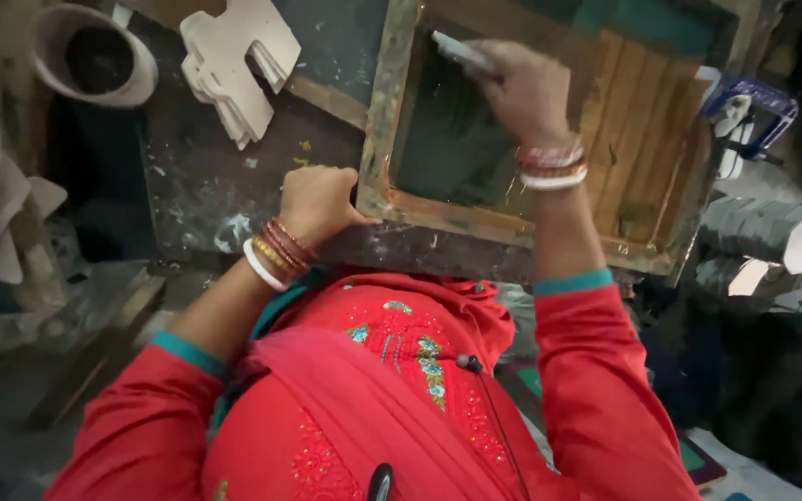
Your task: The person uses a squeegee to spread white ink across a screen printing frame. They repeatedly pull the ink across the mesh and then lift the frame to reveal the printed design on a white object below. The process is repeated multiple times in a continuous loop.
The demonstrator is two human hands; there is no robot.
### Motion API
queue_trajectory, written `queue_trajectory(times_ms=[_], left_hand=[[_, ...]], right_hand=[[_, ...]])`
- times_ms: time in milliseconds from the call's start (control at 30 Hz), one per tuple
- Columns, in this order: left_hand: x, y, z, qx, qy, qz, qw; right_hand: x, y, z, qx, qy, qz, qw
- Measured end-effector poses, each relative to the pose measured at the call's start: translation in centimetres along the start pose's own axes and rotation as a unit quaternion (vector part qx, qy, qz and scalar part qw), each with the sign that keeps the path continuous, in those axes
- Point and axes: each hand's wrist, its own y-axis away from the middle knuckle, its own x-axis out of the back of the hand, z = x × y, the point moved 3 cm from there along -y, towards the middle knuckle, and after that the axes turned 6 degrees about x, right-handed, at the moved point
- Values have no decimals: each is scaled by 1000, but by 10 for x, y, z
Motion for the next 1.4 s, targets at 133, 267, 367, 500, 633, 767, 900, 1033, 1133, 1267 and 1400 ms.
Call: queue_trajectory(times_ms=[133, 267, 367, 500, 633, 767, 900, 1033, 1133, 1267, 1400], left_hand=[[3, -4, 3, 15, -14, -23, 1000], [5, -4, 3, -9, -25, -3, 1000], [7, -4, 5, -1, -41, -12, 999], [1, 1, 2, -8, -47, 5, 999], [2, 3, 3, -10, -37, 42, 998], [7, 0, 6, 12, -45, 15, 999], [0, 11, 3, 27, -20, 62, 998], [-16, 17, -2, 67, 251, -10, 966], [-15, 21, 6, 10, 416, -37, 909], [4, 25, 14, -7, 345, -3, 939], [-1, 21, 14, 25, 273, 9, 962]], right_hand=[[-15, 34, -26, -30, -26, 35, 999], [-3, 57, -62, -46, -42, 33, 997], [-5, 76, -79, -48, -39, 24, 998], [-5, 100, -96, -54, -48, 26, 997], [-2, 118, -115, -62, -58, 29, 996], [5, 127, -129, -60, -55, 10, 997], [19, 109, -98, -75, -82, -49, 993], [42, 56, -59, -75, -88, -46, 992], [44, 27, -45, -62, -47, 8, 997], [-2, 47, -37, -2, 15, 160, 987], [2, 105, -98, -32, 6, 93, 995]])
